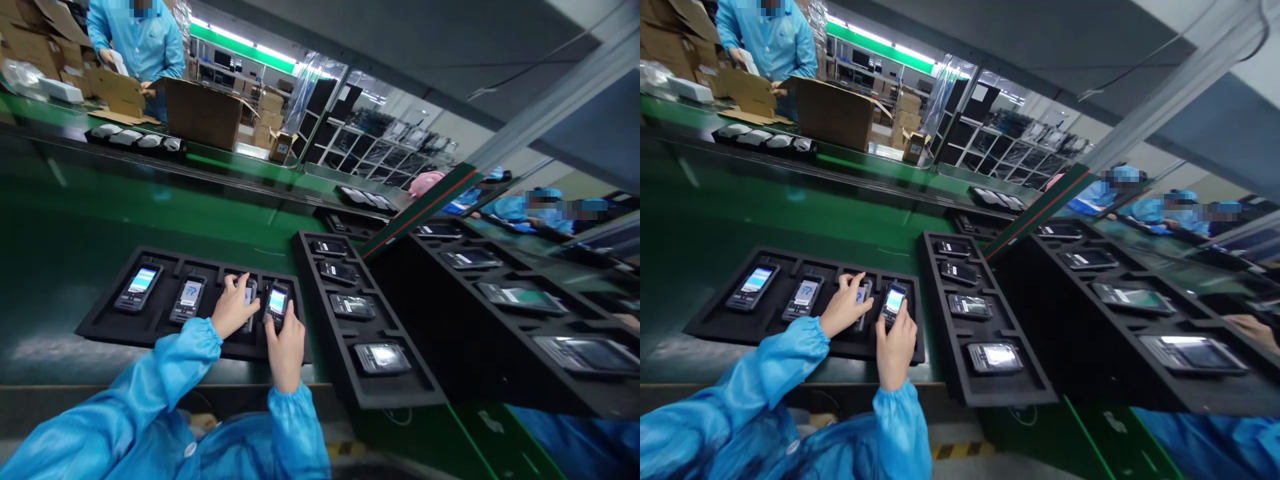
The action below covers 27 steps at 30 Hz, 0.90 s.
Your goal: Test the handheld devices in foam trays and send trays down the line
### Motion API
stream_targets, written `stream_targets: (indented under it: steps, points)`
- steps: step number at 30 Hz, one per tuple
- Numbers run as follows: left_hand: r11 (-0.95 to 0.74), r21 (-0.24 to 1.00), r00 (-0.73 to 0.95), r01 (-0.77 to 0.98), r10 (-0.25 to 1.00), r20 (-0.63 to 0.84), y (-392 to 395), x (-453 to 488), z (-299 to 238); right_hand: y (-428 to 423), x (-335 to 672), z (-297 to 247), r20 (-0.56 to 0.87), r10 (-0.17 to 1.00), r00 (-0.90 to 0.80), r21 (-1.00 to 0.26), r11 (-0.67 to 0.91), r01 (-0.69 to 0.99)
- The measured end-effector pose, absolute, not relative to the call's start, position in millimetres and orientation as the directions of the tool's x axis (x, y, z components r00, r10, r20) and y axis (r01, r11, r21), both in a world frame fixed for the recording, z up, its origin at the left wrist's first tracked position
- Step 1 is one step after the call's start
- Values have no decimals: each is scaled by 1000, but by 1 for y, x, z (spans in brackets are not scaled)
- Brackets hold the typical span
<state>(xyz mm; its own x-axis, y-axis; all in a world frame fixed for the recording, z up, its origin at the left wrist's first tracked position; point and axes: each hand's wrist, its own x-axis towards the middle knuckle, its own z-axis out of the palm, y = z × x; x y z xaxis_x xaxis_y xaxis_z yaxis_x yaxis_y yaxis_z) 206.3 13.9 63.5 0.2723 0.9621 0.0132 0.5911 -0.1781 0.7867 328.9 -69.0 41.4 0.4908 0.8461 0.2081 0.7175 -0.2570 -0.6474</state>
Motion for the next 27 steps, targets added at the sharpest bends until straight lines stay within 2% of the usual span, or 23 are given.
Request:
stream_targets:
  steps: [2,6,11,14,16,18,22,25,27]
  points:
    - [-162,770,250,617,968,4,16,215,54,-55,335,38,196,841,505,-586,-312,748]
    - [-177,781,215,600,975,56,11,215,46,-31,339,35,167,818,550,-545,-388,743]
    - [-221,884,233,412,963,132,-4,188,53,-33,343,49,102,805,584,-603,-417,680]
    - [-175,956,306,234,947,98,-17,178,56,-56,325,59,151,819,553,-681,-319,659]
    - [-127,983,361,133,930,72,-26,176,60,-76,304,66,277,826,490,-743,-139,655]
    - [22,999,344,-33,939,-10,-34,174,66,-96,285,73,318,862,394,-779,1,627]
    - [358,869,246,-340,926,-285,-40,163,81,-124,274,81,176,957,232,-935,89,345]
    - [412,829,204,-378,910,-360,-42,152,88,-132,279,79,127,973,194,-983,98,154]
    - [437,811,201,-390,900,-388,-43,148,90,-132,280,75,131,970,204,-989,114,91]
